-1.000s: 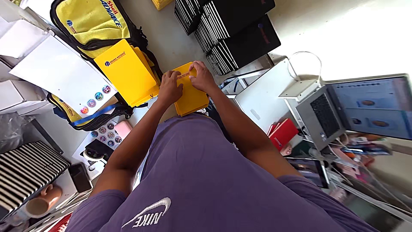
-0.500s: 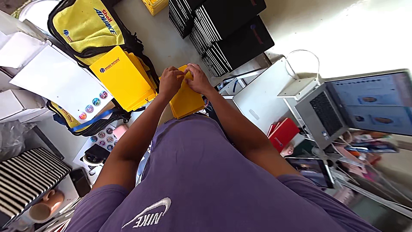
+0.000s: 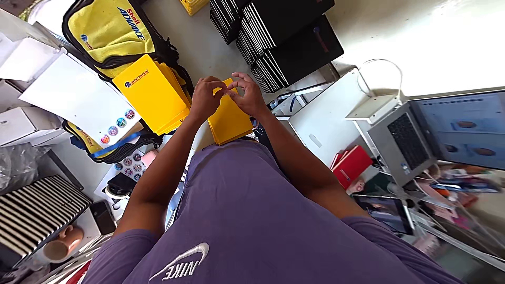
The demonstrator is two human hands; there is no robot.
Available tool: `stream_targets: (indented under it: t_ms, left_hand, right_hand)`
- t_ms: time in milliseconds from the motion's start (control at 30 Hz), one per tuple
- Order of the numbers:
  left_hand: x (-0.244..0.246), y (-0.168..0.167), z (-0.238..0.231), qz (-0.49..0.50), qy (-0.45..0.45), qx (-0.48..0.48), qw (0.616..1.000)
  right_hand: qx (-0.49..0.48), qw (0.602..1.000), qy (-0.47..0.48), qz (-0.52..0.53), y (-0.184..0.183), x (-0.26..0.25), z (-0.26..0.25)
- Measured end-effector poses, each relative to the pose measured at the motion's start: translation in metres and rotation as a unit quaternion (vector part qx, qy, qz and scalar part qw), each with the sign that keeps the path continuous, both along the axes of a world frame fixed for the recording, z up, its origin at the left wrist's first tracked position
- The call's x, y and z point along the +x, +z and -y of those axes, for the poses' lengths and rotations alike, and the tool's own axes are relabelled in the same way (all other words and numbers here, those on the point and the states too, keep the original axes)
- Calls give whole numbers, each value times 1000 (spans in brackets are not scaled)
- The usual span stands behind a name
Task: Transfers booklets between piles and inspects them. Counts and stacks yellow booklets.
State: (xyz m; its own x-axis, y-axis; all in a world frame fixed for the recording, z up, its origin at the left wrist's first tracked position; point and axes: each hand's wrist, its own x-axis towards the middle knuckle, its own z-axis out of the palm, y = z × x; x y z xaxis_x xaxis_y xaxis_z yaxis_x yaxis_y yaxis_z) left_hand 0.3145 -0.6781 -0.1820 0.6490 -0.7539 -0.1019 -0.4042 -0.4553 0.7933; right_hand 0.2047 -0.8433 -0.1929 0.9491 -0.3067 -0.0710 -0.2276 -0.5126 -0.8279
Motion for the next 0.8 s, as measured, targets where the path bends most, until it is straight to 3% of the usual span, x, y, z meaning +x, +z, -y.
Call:
stream_targets:
  t_ms: [200,333,600,800]
  left_hand:
    - [7,-15,4,-4,11,100,995]
    - [-6,-32,4,70,-33,158,984]
    - [-30,-47,-2,193,-83,167,963]
    - [-40,-47,-17,220,-108,195,950]
  right_hand:
    - [-42,998,-4,-54,-14,4,4]
    - [-57,993,-10,-99,-20,0,1]
    - [-42,995,-38,-80,-26,-13,-4]
    - [-102,990,-9,-100,-26,-19,-12]
